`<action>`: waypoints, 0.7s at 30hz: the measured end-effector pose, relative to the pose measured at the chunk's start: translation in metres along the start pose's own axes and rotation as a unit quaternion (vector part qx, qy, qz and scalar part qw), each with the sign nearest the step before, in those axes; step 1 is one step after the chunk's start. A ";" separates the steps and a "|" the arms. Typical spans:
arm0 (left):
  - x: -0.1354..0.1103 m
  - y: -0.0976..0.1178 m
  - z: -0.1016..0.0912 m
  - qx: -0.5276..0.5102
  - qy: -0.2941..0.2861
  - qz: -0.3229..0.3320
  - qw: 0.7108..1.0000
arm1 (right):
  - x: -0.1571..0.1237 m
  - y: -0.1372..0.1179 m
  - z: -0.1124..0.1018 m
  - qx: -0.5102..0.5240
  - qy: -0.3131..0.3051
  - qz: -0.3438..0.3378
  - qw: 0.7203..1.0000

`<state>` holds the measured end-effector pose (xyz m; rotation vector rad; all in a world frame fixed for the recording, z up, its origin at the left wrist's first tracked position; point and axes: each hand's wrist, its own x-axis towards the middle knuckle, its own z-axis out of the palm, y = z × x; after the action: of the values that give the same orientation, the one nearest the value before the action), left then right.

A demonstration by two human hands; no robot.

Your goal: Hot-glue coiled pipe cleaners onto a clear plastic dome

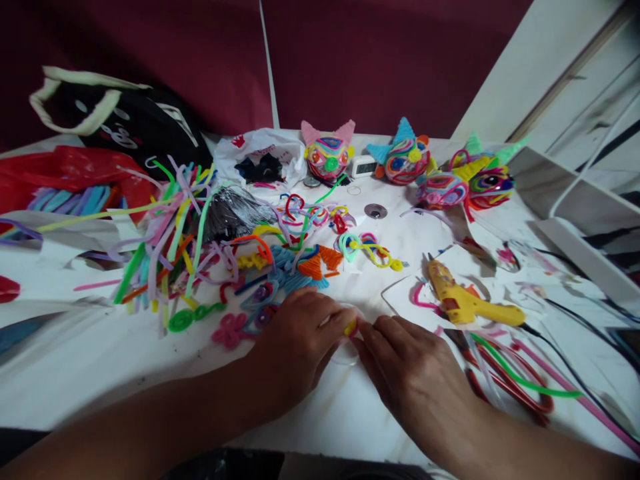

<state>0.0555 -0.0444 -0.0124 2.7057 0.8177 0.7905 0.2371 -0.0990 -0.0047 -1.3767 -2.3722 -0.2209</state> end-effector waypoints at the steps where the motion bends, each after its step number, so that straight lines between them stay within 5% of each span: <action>1: 0.000 0.000 0.000 0.000 -0.004 0.001 1.000 | 0.000 0.000 -0.001 -0.004 0.004 0.002 1.000; 10: 0.002 0.002 -0.002 0.012 -0.008 0.005 1.000 | -0.002 -0.005 -0.004 0.008 -0.009 0.029 0.999; 21: -0.001 0.006 0.003 0.008 -0.008 -0.032 0.999 | 0.005 0.014 -0.005 0.019 -0.040 -0.020 0.999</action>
<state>0.0590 -0.0506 -0.0130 2.6813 0.9064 0.7491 0.2481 -0.0900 0.0010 -1.3438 -2.4575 -0.1330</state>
